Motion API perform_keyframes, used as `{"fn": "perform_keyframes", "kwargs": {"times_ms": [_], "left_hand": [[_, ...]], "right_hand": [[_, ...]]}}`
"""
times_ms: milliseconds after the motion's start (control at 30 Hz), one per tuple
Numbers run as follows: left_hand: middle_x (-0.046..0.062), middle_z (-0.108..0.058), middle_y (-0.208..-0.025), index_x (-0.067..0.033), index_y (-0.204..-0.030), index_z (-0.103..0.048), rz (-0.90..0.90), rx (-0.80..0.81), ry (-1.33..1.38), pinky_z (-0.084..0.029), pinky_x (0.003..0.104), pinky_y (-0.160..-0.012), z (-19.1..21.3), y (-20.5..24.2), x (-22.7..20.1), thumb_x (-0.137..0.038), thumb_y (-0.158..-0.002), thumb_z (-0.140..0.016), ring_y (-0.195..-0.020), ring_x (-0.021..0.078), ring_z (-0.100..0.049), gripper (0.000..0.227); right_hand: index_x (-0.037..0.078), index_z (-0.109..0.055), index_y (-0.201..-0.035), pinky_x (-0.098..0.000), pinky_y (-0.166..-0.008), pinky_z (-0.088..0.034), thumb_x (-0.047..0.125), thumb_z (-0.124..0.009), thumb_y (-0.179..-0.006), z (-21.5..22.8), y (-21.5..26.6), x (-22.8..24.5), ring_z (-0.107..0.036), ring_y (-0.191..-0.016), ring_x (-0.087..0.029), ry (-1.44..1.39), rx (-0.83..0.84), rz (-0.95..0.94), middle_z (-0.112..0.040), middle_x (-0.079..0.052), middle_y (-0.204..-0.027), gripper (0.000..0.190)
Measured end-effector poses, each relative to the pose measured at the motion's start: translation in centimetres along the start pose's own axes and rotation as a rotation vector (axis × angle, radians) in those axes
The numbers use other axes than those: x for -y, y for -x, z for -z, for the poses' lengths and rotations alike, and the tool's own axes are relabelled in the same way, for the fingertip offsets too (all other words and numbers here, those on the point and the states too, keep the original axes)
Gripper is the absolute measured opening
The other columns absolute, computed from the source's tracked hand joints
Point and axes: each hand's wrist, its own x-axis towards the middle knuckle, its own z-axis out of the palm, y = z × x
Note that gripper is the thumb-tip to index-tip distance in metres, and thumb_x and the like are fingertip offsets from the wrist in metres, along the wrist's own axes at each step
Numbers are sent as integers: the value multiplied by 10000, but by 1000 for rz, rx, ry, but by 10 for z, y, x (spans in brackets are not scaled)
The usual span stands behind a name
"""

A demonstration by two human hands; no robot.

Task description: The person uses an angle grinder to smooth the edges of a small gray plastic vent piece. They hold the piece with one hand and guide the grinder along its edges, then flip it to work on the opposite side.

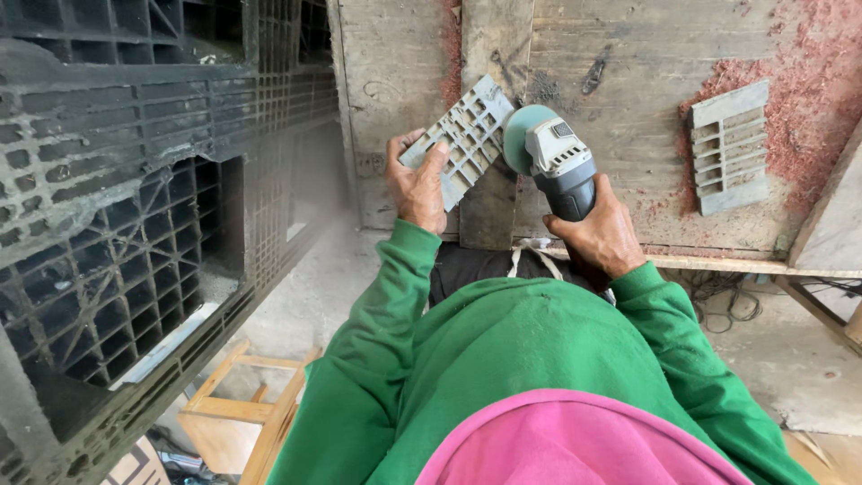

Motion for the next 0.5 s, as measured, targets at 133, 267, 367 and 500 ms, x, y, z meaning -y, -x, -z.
{"fn": "perform_keyframes", "kwargs": {"times_ms": [133, 267, 367, 500], "left_hand": [[135, -670, -1043, -23, -1173, -552, 21, 20, -8, -603, 350, -814, -1, -3, -5, -2, -893, -748, -883, 195, -683, 342], [113, -679, -1014, -37, -1088, -555, 13, 68, -131, -639, 340, -798, 7, -9, -10, -27, -861, -757, -882, 186, -717, 304], [103, -665, -1023, -4, -1058, -588, -103, 184, -356, -627, 332, -816, 19, -22, -18, -22, -883, -793, -905, 193, -694, 270], [165, -668, -1001, 44, -1072, -610, -42, 320, -645, -581, 350, -771, 36, -38, -28, -68, -886, -854, -871, 231, -632, 327]], "right_hand": [[-14, -501, -1211, -500, -806, -543, 374, -846, -702, -2, 1, 4, -707, -925, -427, -19, 14, -43, -690, -300, -1015, 727], [-18, -506, -1205, -494, -791, -550, 369, -839, -706, -5, 5, 8, -717, -907, -410, -59, -5, -20, -695, -289, -1010, 713], [-18, -510, -1212, -502, -778, -549, 370, -840, -713, -6, 6, 13, -716, -886, -416, -37, -29, -12, -694, -289, -982, 714], [-19, -517, -1192, -511, -767, -544, 358, -835, -714, -4, 9, 19, -715, -862, -427, -17, -37, -16, -697, -281, -943, 687]]}}
